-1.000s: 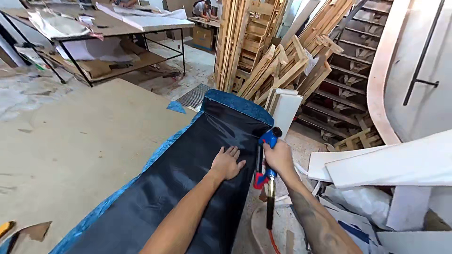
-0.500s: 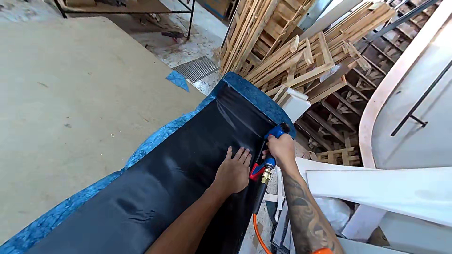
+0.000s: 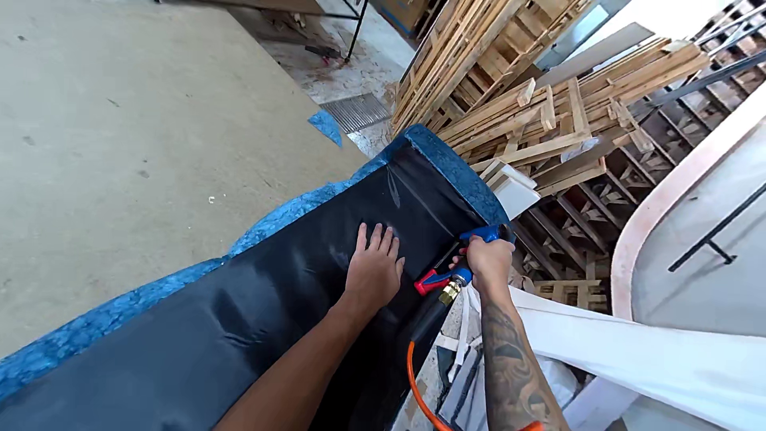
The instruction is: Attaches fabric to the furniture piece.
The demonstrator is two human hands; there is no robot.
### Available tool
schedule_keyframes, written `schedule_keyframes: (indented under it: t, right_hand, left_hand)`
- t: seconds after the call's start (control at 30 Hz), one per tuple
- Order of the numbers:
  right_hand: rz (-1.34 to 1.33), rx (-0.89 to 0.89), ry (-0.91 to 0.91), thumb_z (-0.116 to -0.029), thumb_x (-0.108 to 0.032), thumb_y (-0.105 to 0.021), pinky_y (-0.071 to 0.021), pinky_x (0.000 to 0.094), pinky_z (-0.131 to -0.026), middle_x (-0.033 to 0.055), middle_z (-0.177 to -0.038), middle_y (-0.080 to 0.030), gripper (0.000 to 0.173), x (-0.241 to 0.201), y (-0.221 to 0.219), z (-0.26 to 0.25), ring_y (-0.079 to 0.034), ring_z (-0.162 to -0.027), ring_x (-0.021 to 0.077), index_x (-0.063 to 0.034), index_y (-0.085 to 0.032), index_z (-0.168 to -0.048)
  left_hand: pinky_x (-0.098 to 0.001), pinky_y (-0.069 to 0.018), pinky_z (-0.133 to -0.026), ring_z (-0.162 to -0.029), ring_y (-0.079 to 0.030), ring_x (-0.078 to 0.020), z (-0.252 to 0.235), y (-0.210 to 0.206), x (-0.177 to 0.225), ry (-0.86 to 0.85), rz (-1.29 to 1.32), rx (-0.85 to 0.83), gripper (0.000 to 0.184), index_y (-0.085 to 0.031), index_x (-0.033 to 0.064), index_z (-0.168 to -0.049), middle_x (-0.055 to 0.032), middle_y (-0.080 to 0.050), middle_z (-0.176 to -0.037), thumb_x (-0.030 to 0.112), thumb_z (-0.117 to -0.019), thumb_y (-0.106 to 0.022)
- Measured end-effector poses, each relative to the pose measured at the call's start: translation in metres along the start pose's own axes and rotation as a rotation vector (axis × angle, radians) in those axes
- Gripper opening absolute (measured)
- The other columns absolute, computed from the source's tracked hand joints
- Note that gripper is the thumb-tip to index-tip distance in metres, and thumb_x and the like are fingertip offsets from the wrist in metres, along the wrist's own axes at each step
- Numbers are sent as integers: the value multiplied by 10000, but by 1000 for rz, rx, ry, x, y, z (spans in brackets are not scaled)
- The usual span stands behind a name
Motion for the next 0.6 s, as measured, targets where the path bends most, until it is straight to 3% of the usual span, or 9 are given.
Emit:
schedule_keyframes:
  t: [0.13, 0.27, 0.33, 0.43, 0.47, 0.53, 0.6]
  right_hand:
    - [27, -2, -16, -934, -219, -603, -617, 496, -506, 209, -915, -651, 563, -6, -13, -11, -683, -534, 293, -42, -323, -1390]
    - [22, 20, 6, -941, -235, -606, -610, 499, -500, 198, -888, -642, 534, -11, -12, -4, -674, -530, 291, -38, -347, -1363]
    - [23, -3, 71, -989, -304, -587, -602, 497, -505, 197, -908, -638, 544, -22, -19, 9, -676, -551, 290, -34, -333, -1388]
    - [25, -75, 141, -1009, -357, -567, -607, 501, -511, 189, -918, -649, 579, -44, -42, 17, -683, -566, 288, -51, -308, -1427]
    - [4, -91, 138, -1001, -324, -581, -614, 502, -506, 189, -907, -655, 576, -53, -53, 16, -687, -557, 290, -52, -306, -1428]
    - [-51, -96, 119, -976, -220, -616, -631, 504, -486, 193, -857, -660, 538, -69, -71, 10, -694, -526, 301, -40, -313, -1382]
    - [-56, -81, 108, -943, -172, -608, -620, 488, -468, 173, -794, -647, 511, -77, -84, 9, -675, -497, 285, -40, -326, -1348]
  left_hand:
    - [-665, 1, -1254, -1597, -122, -321, -5, -5, -1, -7, 14, -30, 657, -398, 148, -1599, -67, -252, -1709, 492, -1097, -148]
    - [-654, 25, -1256, -1604, -87, -305, -3, -1, -1, 10, 56, -27, 634, -374, 148, -1610, -52, -216, -1722, 460, -1104, -152]
    - [-590, -26, -1283, -1592, -171, -254, -3, 7, -7, 51, 170, 40, 554, -420, 118, -1584, -39, -304, -1692, 347, -1114, -234]
    - [-486, -238, -1270, -1496, -405, -214, -6, 24, -27, 155, 393, 299, 411, -617, 74, -1396, -61, -516, -1555, 203, -1093, -370]
    - [-520, -234, -1265, -1502, -394, -232, -8, 29, -38, 179, 372, 355, 390, -634, 66, -1368, -70, -510, -1559, 192, -1086, -396]
    - [-608, -129, -1272, -1552, -292, -272, -11, 32, -62, 236, 265, 377, 397, -635, 43, -1369, -92, -437, -1614, 207, -1077, -423]
    - [-632, -50, -1271, -1586, -196, -259, -13, 28, -77, 306, 165, 326, 482, -565, 62, -1459, -73, -338, -1674, 314, -1103, -360]
Point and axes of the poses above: each hand's wrist, its own z-axis away from the middle knuckle, its own y-axis out of the back of the hand, x = y × z, the point moved 3 cm from there along -z, towards the middle knuckle
